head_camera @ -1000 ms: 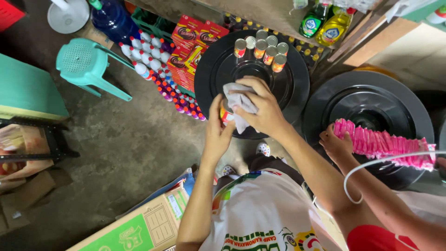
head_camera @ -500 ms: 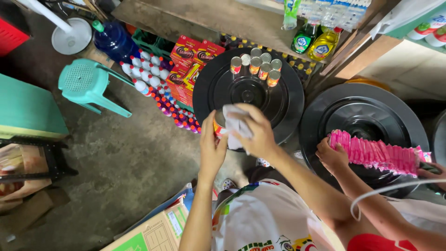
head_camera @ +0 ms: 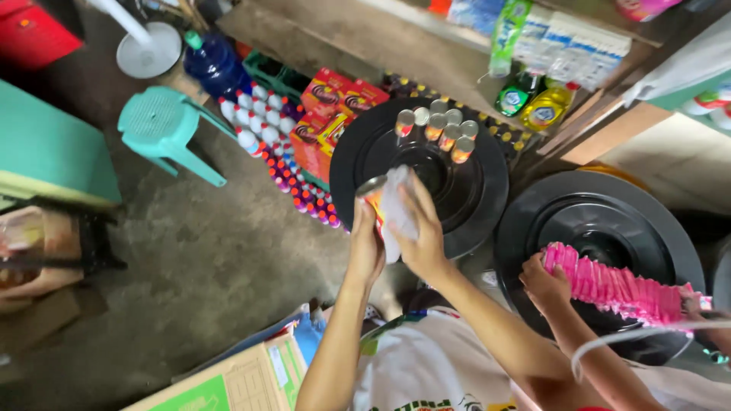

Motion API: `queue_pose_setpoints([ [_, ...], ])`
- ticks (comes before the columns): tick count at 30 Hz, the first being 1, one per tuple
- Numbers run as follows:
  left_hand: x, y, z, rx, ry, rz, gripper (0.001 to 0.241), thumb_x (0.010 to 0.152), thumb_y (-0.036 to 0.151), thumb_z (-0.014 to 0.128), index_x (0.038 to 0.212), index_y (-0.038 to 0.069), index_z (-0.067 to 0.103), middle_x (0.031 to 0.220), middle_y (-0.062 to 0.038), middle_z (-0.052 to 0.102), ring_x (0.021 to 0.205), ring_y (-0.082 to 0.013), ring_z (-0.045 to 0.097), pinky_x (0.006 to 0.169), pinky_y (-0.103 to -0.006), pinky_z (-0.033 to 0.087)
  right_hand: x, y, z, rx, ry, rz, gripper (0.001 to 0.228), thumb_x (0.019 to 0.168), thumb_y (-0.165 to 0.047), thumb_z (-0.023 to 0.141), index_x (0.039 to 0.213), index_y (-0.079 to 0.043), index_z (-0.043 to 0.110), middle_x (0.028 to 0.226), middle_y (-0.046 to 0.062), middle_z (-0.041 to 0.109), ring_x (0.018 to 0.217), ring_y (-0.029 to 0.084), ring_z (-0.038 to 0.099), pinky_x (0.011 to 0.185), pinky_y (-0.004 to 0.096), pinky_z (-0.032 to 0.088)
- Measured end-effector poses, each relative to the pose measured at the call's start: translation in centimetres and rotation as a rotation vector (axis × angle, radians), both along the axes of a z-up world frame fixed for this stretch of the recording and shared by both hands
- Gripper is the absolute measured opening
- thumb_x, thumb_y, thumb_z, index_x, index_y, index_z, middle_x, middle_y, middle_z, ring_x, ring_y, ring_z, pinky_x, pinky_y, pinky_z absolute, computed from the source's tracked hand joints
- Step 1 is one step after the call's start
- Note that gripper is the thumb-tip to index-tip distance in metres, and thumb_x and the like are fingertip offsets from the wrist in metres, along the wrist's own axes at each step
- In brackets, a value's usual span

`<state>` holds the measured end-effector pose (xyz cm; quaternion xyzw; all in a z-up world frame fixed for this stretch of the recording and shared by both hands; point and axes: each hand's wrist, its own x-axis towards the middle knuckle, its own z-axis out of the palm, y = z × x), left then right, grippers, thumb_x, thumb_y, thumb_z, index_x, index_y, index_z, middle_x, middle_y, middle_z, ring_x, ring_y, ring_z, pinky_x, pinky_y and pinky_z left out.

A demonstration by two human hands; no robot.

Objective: Wiping canned goods with a cloth and placing them onto grocery store shelves.

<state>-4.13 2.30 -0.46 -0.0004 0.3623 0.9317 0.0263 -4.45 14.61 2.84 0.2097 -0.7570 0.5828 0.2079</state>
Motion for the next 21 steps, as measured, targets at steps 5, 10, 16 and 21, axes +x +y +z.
queue_pose_setpoints([
  [5,-0.2,-0.7,-2.3,0.025,-0.046,0.045,0.047,0.109,0.031,0.046,0.151,0.009,0.042,0.141,-0.011,0.056,0.128,-0.0233,0.056,0.109,-0.0412,0.045,0.3,-0.8,3.0,0.445,0.306,-0.039,0.049,0.079,-0.016,0.073,0.128,-0.013,0.070,0.153,0.021,0.049,0.144,0.042,0.046,0.121,0.052,0.037],
  [10,-0.1,-2.0,-1.2,0.027,-0.068,0.023,0.051,0.107,0.034,0.048,0.151,0.008,0.043,0.147,-0.005,0.056,0.134,-0.0174,0.056,0.115,-0.0376,0.043,-4.4,-1.5,3.3,0.246,0.145,0.130,0.053,0.088,-0.014,0.065,0.141,-0.008,0.060,0.158,0.024,0.045,0.148,0.041,0.045,0.125,0.046,0.036],
  [16,0.0,-3.4,-2.4,0.218,-0.065,0.084,0.053,0.111,0.045,0.043,0.145,0.004,0.051,0.138,-0.011,0.062,0.127,-0.0226,0.060,0.112,-0.0413,0.046,-1.8,-2.7,-1.4,-0.096,-0.211,0.298,0.053,0.103,-0.015,0.059,0.153,-0.006,0.048,0.162,0.025,0.044,0.152,0.040,0.044,0.126,0.041,0.035],
  [21,0.9,-3.6,-2.6,0.226,-0.158,0.081,0.061,0.107,0.052,0.040,0.142,0.004,0.053,0.135,-0.015,0.063,0.122,-0.0248,0.063,0.106,-0.0406,0.050,2.2,-2.8,0.5,0.372,0.214,0.125,0.054,0.083,-0.013,0.072,0.137,-0.013,0.063,0.157,0.023,0.045,0.148,0.043,0.044,0.124,0.048,0.035],
])
